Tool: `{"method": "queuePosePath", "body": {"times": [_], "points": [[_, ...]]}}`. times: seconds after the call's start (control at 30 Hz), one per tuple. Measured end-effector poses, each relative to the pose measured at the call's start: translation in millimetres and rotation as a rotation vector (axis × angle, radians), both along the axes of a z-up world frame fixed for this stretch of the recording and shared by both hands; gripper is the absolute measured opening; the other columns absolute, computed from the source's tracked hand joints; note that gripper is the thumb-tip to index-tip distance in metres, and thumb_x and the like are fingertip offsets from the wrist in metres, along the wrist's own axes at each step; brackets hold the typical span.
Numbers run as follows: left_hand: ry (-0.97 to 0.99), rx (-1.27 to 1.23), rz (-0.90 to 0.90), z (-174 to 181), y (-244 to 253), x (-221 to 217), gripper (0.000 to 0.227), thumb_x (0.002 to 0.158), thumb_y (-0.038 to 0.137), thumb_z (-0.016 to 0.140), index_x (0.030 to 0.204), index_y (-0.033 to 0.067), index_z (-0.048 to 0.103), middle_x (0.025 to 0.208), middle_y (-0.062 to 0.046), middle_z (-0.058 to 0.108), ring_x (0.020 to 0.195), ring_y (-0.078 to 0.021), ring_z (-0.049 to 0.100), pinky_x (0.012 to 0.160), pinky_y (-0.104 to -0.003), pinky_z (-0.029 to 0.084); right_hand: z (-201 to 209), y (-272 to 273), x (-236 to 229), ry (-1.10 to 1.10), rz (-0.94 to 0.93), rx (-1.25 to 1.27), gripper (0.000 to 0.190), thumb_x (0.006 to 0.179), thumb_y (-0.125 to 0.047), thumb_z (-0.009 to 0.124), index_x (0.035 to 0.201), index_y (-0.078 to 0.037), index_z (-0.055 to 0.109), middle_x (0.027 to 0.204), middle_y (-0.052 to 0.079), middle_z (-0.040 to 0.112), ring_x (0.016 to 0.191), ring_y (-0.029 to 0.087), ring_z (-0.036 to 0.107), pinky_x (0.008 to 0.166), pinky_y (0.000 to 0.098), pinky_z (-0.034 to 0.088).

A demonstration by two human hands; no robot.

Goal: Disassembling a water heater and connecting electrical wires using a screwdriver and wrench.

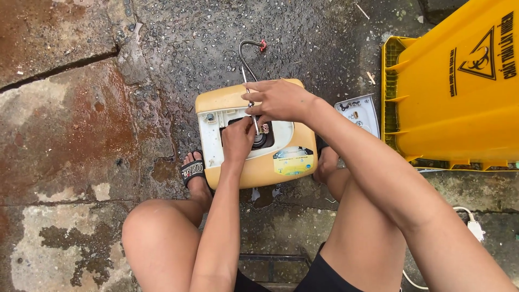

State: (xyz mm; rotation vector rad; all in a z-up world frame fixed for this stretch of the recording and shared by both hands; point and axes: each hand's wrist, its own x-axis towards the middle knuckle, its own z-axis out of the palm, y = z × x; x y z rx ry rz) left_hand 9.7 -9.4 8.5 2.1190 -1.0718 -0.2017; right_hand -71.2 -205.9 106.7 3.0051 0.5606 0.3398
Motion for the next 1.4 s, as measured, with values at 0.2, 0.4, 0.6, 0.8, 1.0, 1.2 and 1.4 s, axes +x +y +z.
{"method": "queuePosePath", "body": {"times": [0.2,0.4,0.6,0.8,1.0,1.2,1.4], "points": [[-0.087,0.021,0.003,0,-2,-9,0.015,0.093,0.02,0.072,0.08,0.0137,0.066,0.063,-0.003,0.066,0.063,-0.0271,0.068,0.065,-0.04,0.055,-6,-6,-2,0.033,0.005,-0.045,0.046,0.083,-0.063,0.063,0.115,-0.032,0.075,0.123,-0.002,0.069,0.14,0.023,0.052,0.113,0.0428,0.049],[-0.345,-0.057,0.036,-8,-4,-18,0.022,0.095,0.03,0.072,0.082,0.0163,0.06,0.066,-0.002,0.055,0.071,-0.0227,0.068,0.073,-0.035,0.053,-9,-11,0,-0.066,0.116,-0.136,0.052,0.083,-0.071,0.052,0.107,-0.03,0.074,0.114,-0.002,0.07,0.131,0.022,0.058,0.116,0.0412,0.045],[-0.415,-0.055,0.082,-31,-9,-17,0.022,0.095,0.033,0.069,0.084,0.0195,0.056,0.072,0.001,0.047,0.072,-0.0235,0.06,0.066,-0.036,0.048,-24,-26,26,-0.069,0.357,-0.322,0.059,0.095,-0.069,0.035,0.096,-0.02,0.066,0.079,0.001,0.06,0.081,0.022,0.065,0.107,0.0488,0.047],[-0.43,-0.047,0.088,-40,-11,-16,0.021,0.097,0.037,0.065,0.086,0.0218,0.054,0.073,0.002,0.047,0.074,-0.0224,0.059,0.067,-0.036,0.046,-48,-32,34,-0.132,0.474,-0.287,0.058,0.102,-0.061,0.034,0.088,-0.012,0.062,0.077,0.004,0.05,0.073,0.027,0.055,0.08,0.0446,0.051],[-0.401,-0.052,0.073,-30,-9,-18,0.019,0.094,0.03,0.069,0.084,0.0217,0.054,0.072,0.004,0.047,0.079,-0.0205,0.06,0.075,-0.034,0.046,-32,-24,26,-0.044,0.386,-0.323,0.059,0.102,-0.064,0.034,0.083,-0.015,0.062,0.077,0.002,0.051,0.072,0.025,0.056,0.075,0.0407,0.053],[-0.398,-0.032,0.05,-31,-7,-18,0.016,0.088,0.022,0.072,0.087,0.0222,0.057,0.073,0.004,0.052,0.085,-0.0193,0.062,0.083,-0.035,0.047,-36,-11,11,0.107,0.138,-0.336,0.066,0.102,-0.069,0.03,0.08,-0.016,0.062,0.077,0.003,0.053,0.072,0.024,0.061,0.067,0.0373,0.055],[-0.437,-0.057,0.082,-28,-8,-22,0.016,0.092,0.031,0.074,0.084,0.0243,0.062,0.071,0.007,0.057,0.082,-0.0171,0.064,0.084,-0.034,0.047,-51,7,-4,0.135,-0.137,-0.288,0.057,0.103,-0.061,0.035,0.084,-0.017,0.064,0.084,0.004,0.056,0.074,0.028,0.065,0.061,0.0416,0.055]]}}
